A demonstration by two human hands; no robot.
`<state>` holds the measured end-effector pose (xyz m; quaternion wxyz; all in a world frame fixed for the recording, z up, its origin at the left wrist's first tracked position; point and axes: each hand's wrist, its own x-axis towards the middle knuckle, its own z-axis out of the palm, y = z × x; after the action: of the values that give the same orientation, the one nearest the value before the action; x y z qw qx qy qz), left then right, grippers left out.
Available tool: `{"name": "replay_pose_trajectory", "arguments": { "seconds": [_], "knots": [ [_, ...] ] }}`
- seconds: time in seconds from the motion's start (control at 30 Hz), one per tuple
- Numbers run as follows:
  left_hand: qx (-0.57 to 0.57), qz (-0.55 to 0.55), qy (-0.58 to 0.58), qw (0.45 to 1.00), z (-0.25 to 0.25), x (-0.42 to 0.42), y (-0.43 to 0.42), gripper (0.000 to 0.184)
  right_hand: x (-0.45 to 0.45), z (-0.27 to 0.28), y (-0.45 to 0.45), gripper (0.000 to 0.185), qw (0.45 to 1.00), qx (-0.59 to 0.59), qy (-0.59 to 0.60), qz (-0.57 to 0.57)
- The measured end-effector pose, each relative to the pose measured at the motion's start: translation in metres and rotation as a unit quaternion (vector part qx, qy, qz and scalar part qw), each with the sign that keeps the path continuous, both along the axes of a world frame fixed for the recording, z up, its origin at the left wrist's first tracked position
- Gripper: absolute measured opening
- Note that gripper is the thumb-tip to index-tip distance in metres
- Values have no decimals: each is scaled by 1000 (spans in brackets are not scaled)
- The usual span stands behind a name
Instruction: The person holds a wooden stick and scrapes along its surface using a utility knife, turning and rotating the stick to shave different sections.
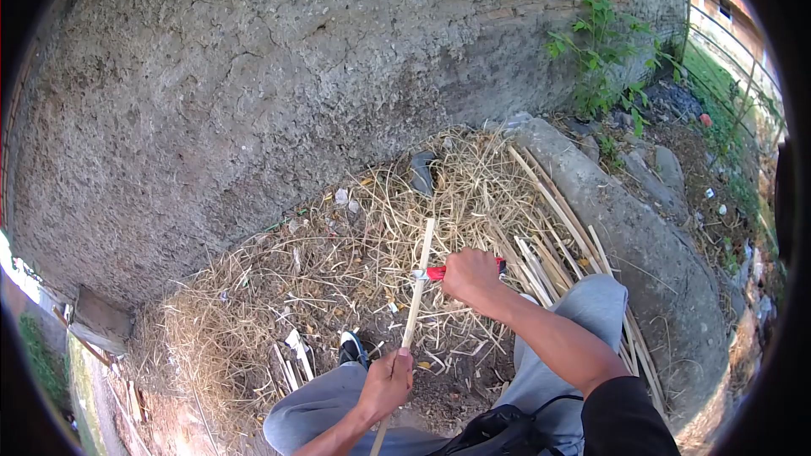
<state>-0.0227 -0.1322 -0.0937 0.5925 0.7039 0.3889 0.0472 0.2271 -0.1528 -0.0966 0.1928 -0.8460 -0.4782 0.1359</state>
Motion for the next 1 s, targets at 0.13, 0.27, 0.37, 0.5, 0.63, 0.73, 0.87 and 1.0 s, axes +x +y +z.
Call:
{"name": "replay_pose_trajectory", "arguments": {
  "seconds": [0.13, 0.27, 0.37, 0.5, 0.63, 0.73, 0.87, 1.0],
  "knots": [
    [-20, -1, 1, 1000, -5, -6, 0, 38, 17, -23, 12, 19, 1000, 0, -5, -23],
    [-31, -11, 53, 998, -7, -7, 6, 43, 42, -41, 20, 18, 998, 9, -32, -60],
    [-89, 12, 63, 994, -2, -2, 8, 39, 46, -57, 30, 18, 996, -2, -57, -63],
    [-210, 74, 68, 973, 0, 7, 9, 35, 48, -79, 37, 20, 997, -24, -30, -66],
    [-211, 80, 70, 972, -4, 7, 9, 36, 46, -76, 39, 22, 997, -65, 17, -46],
    [-143, 75, 75, 984, -10, -5, 10, 37, 45, -70, 39, 26, 996, -71, 46, -36],
    [-124, 43, 86, 988, -9, -2, 12, 37, 45, -64, 28, 20, 998, -47, 15, -39],
    [-157, 58, 92, 982, -2, -2, 12, 37, 41, -60, 22, 20, 998, -42, 18, -30]
  ]
}}
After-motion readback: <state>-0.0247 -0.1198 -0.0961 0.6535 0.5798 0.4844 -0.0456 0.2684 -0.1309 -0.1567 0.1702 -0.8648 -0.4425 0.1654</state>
